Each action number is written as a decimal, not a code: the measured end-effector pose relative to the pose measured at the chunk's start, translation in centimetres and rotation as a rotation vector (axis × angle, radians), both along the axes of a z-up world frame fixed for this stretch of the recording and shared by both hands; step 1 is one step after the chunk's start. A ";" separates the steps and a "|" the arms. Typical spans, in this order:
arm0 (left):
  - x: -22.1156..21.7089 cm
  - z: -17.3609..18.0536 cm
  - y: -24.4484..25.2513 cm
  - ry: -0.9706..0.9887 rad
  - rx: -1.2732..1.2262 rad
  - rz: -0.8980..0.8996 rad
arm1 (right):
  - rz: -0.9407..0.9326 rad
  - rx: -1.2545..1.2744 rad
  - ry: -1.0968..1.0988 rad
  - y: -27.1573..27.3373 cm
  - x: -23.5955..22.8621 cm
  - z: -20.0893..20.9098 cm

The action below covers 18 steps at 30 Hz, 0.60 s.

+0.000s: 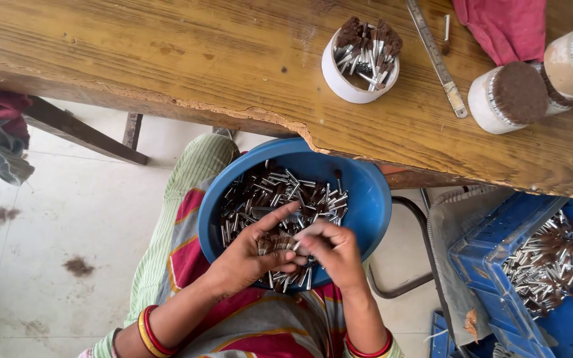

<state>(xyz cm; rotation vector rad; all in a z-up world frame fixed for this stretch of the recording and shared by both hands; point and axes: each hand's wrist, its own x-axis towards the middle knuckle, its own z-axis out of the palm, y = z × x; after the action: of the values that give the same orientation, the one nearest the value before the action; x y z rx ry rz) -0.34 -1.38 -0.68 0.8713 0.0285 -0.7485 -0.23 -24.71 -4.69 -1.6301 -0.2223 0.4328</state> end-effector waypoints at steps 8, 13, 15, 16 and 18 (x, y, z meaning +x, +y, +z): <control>0.3 -0.2 0.1 -0.028 -0.062 -0.020 | -0.082 0.125 0.095 0.3 0.7 0.5; 0.3 0.2 0.1 -0.048 -0.029 -0.027 | -0.224 0.229 0.238 0.2 0.6 -0.7; 0.1 -0.1 0.2 -0.032 -0.069 -0.020 | -0.081 0.067 0.157 0.8 0.6 0.2; 0.1 -0.1 0.1 -0.030 -0.067 -0.011 | -0.072 0.068 0.159 0.7 0.8 0.1; 0.2 0.0 0.1 -0.052 -0.084 -0.049 | -0.226 0.339 0.152 0.5 1.1 0.0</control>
<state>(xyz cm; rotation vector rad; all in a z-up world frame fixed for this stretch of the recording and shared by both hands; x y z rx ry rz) -0.15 -1.23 -0.64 0.8134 -0.0699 -0.7673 0.85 -24.16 -4.72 -1.2666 0.0047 0.3235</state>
